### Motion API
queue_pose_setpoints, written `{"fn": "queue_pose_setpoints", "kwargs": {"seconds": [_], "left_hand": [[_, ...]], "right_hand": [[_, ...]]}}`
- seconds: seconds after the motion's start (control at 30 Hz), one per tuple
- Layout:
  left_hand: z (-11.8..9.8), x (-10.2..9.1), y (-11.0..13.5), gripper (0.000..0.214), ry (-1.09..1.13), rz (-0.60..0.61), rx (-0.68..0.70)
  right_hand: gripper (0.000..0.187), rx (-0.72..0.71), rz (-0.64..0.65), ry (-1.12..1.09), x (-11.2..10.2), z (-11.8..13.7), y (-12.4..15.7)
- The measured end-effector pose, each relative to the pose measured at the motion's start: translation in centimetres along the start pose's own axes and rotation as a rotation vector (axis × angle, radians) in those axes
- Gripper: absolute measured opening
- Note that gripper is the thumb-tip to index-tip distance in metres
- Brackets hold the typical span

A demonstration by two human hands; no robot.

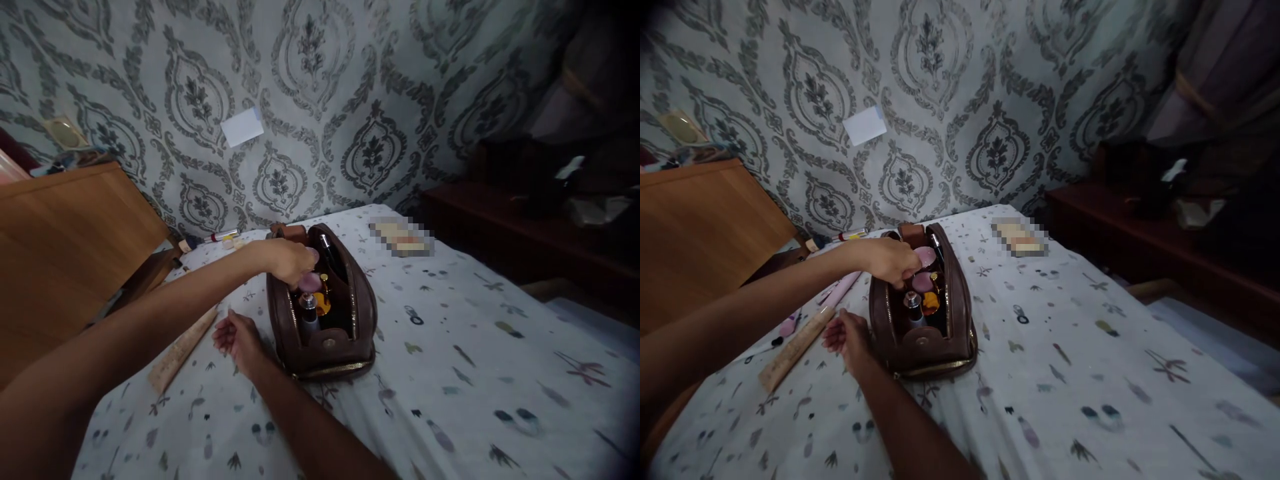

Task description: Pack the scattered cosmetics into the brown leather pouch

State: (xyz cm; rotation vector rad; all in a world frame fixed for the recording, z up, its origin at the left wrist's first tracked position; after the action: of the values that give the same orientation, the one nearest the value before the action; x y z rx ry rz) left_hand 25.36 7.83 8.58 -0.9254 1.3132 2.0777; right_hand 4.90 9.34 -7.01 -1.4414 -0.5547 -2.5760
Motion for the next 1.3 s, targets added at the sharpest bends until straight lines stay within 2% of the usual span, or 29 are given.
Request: {"fn": "queue_pose_setpoints", "kwargs": {"seconds": [0.1, 0.2, 0.47, 0.6, 0.77, 0.9, 1.0, 1.3], "left_hand": [[-0.5, 0.5, -0.7, 0.015, 0.026, 0.026, 0.017], [-1.0, 0.9, -1.6, 0.005, 0.081, -0.003, 0.033], [-0.9, 1.6, -2.7, 0.007, 0.163, -0.012, 0.056], [-1.0, 1.6, -2.6, 0.006, 0.192, 0.009, 0.082], [-1.8, 1.8, -2.0, 0.011, 0.105, 0.093, 0.121], [-2.1, 1.4, -1.6, 0.012, 0.049, 0.081, 0.117], [-2.1, 1.3, -1.5, 0.01, 0.07, 0.06, 0.128], [-2.4, 1.9, -1.7, 0.007, 0.18, 0.113, 0.2]], "right_hand": [[0.043, 0.0, 0.006, 0.002, 0.1, 0.0, 0.1], [0.042, -0.007, 0.01, -0.003, 0.1, 0.1, 0.2], [0.042, -0.011, 0.022, -0.007, 0.2, 0.2, 0.4], [0.041, -0.034, 0.038, -0.005, 0.2, 0.4, 0.5], [0.041, -0.053, 0.04, 0.014, 0.3, 0.5, 0.6], [0.04, -0.045, 0.031, 0.017, 0.2, 0.4, 0.5], [0.039, -0.041, 0.023, 0.017, 0.1, 0.4, 0.5], [0.036, -0.047, 0.036, 0.013, 0.1, 0.3, 0.4]]}}
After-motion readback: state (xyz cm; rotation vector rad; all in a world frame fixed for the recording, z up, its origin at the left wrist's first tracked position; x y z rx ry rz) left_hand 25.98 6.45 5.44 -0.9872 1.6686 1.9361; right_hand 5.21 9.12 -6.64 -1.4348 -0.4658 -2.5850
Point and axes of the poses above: each hand's wrist, its own y-axis away from the middle knuckle, its own x-axis out of the palm, z = x × y, the point moved 10 cm from there along -y, towards the middle knuckle, and after that the axes turned 2 degrees about x, right-handed, at the moved point
